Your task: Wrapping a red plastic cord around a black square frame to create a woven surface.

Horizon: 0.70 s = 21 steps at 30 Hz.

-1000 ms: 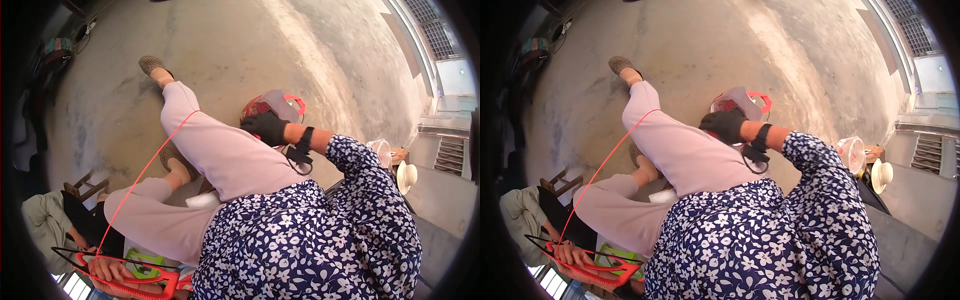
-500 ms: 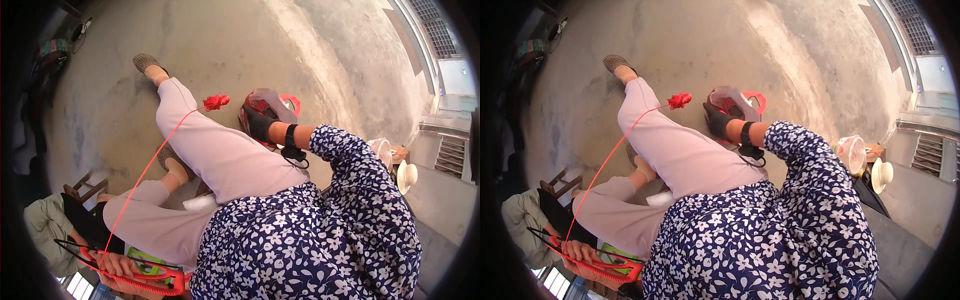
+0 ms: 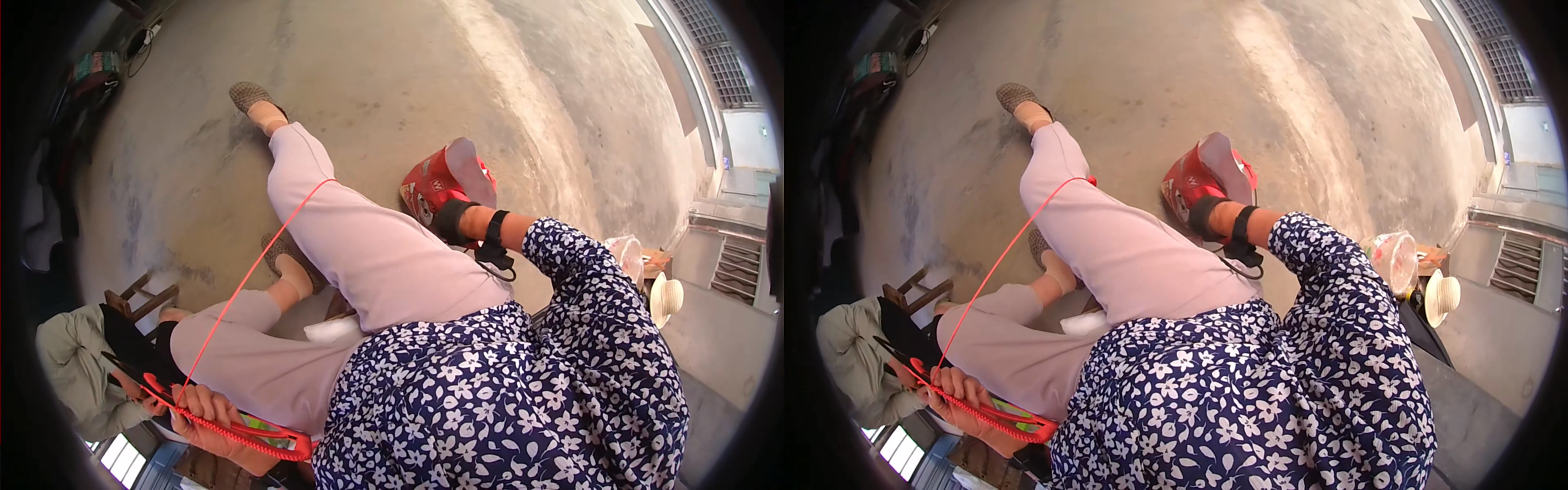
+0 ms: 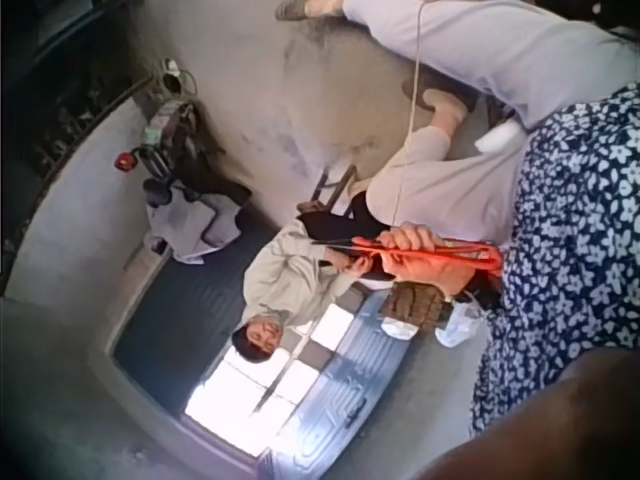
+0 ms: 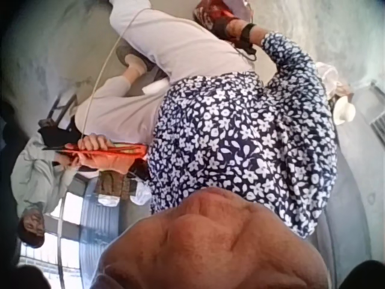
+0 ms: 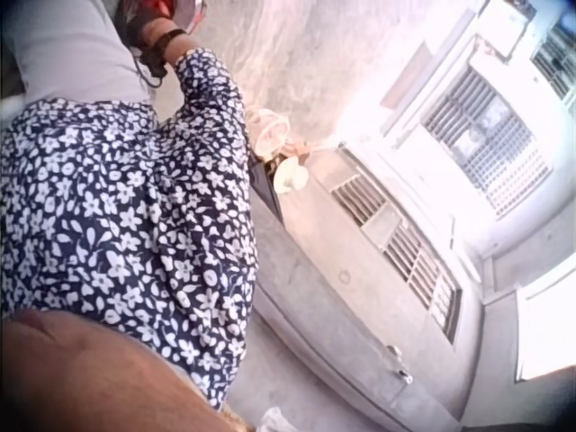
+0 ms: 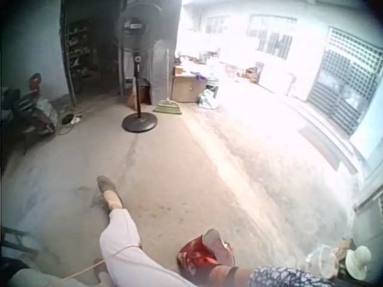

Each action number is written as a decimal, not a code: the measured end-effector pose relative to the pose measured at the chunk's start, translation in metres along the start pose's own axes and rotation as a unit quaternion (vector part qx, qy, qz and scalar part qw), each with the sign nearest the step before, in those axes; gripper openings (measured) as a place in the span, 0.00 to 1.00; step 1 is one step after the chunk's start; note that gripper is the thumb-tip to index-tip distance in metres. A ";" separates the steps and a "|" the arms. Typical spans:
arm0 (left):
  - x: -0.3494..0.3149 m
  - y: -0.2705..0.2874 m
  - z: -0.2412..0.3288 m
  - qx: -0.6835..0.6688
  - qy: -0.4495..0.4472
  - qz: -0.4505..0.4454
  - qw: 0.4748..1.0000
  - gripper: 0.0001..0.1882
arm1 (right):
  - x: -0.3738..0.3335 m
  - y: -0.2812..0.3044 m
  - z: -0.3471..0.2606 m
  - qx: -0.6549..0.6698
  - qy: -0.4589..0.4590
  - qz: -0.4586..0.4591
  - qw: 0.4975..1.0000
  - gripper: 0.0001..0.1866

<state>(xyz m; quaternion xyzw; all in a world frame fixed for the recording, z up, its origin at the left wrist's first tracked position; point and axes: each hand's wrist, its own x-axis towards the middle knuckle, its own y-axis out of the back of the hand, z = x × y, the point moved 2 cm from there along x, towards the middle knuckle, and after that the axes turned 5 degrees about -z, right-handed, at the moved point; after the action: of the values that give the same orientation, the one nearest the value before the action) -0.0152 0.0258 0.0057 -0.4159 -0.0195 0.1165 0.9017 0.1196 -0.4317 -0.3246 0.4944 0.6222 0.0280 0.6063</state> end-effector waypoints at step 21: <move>0.006 0.032 0.004 -0.024 0.011 0.007 1.000 0.09 | -0.055 0.086 0.078 0.362 -0.130 0.275 0.881 0.10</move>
<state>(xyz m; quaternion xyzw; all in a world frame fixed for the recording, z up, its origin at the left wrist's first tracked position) -0.0160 0.0501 -0.0162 -0.4391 -0.0095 0.1174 0.8907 0.2184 -0.4680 -0.2511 0.8296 0.3441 -0.0980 0.4288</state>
